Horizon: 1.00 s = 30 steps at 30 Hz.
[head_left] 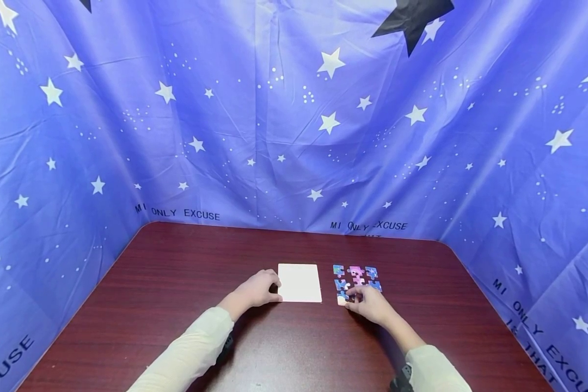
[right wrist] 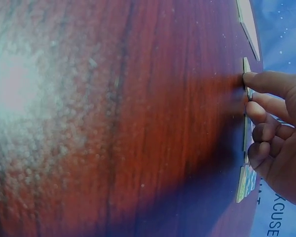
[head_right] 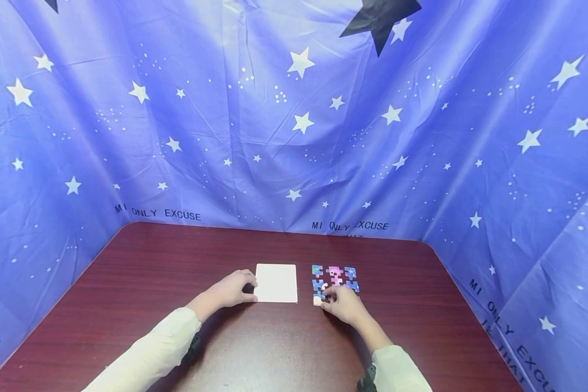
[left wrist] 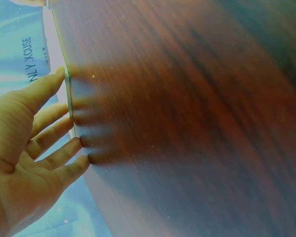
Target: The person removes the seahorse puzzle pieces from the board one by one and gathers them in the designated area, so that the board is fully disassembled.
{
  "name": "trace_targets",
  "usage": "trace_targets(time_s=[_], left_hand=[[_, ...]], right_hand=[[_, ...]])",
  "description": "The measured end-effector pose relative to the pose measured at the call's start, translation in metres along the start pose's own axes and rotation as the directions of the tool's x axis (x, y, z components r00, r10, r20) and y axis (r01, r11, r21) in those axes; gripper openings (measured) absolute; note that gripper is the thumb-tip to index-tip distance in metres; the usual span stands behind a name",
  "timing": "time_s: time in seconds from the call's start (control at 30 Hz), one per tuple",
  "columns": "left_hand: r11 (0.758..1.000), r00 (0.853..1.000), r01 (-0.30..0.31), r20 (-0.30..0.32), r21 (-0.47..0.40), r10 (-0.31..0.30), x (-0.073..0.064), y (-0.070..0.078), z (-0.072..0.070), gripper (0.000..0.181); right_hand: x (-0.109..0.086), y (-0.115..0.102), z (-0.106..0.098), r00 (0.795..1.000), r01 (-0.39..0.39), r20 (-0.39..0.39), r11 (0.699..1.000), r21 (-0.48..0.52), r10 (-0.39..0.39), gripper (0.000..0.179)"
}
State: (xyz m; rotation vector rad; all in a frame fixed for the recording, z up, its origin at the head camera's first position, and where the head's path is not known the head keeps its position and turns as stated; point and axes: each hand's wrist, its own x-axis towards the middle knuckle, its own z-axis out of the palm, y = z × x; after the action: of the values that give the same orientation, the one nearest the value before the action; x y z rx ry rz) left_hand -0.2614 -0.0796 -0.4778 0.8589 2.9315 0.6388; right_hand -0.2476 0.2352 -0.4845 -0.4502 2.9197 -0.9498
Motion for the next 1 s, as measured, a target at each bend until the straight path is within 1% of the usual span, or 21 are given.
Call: trace_targets(time_s=[0.27, 0.43, 0.63, 0.87, 1.0], left_hand=[[1.0, 1.0, 0.012, 0.006, 0.0, -0.012, 0.0006, -0.0002, 0.0003, 0.029], [1.0, 1.0, 0.006, 0.004, 0.009, -0.006, 0.0011, -0.0007, 0.0002, 0.03], [1.0, 1.0, 0.026, 0.007, -0.002, -0.026, 0.0013, -0.0021, 0.0019, 0.03], [1.0, 1.0, 0.008, -0.003, 0.002, -0.008, 0.0018, -0.0017, 0.0022, 0.029], [1.0, 1.0, 0.014, -0.002, -0.006, -0.014, 0.0029, -0.0016, 0.002, 0.029]], right_hand=[[-0.0007, -0.0006, -0.0025, 1.0, 0.001, 0.011, 1.0, -0.002, -0.001, 0.025], [-0.0011, -0.0003, -0.0032, 1.0, 0.004, 0.014, 1.0, 0.005, -0.004, 0.024], [0.0, 0.0022, -0.0028, 1.0, -0.005, 0.023, 1.0, -0.001, 0.005, 0.025], [0.0, 0.0025, -0.0036, 0.999, -0.021, 0.027, 1.0, 0.0, 0.021, 0.027], [0.0006, 0.0026, -0.006, 1.0, -0.01, 0.015, 1.0, -0.01, 0.01, 0.028]])
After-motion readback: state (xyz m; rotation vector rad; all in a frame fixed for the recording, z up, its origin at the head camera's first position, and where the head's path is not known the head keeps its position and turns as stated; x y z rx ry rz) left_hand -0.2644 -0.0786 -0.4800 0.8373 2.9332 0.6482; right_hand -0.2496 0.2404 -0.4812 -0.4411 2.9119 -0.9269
